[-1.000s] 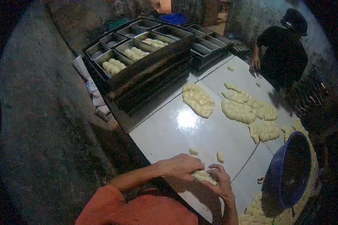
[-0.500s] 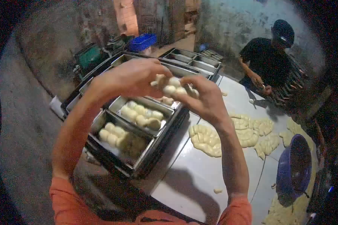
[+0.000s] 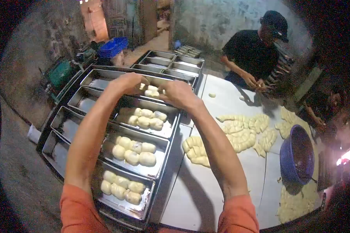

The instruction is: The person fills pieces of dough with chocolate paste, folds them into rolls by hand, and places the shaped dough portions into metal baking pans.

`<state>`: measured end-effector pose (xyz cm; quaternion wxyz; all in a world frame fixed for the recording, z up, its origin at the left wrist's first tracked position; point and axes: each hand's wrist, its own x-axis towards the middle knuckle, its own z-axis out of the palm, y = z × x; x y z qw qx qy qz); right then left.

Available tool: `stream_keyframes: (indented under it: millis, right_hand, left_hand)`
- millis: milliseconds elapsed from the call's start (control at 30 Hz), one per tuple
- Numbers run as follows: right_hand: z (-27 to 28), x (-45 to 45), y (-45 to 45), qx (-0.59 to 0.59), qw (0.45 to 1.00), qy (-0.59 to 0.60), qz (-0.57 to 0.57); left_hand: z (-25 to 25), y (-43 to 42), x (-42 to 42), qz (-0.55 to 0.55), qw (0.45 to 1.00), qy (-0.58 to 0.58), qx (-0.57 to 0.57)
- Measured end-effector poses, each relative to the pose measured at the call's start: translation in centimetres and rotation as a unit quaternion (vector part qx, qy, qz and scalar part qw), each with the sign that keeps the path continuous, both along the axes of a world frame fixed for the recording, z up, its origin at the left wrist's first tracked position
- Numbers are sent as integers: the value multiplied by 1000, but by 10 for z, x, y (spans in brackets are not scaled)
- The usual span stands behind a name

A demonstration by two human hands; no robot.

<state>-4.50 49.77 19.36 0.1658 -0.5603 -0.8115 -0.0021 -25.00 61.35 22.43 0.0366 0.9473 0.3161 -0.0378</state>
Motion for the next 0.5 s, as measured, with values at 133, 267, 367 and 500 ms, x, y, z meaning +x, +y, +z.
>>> stream_keyframes:
  millis: [133, 267, 367, 500]
  right_hand:
    - [9, -2, -11, 94, 994, 58, 2]
    - [16, 20, -75, 254, 938, 230, -44]
    - [-1, 59, -153, 216, 911, 327, -129]
    - [-67, 127, -278, 69, 867, 376, -320]
  left_hand:
    - [-10, 17, -5, -17, 999, -32, -22]
    - [43, -4, -34, -31, 998, -57, 16]
    - [89, -42, -60, 124, 984, -110, -62]
    - [110, -77, -130, -46, 979, -201, 6]
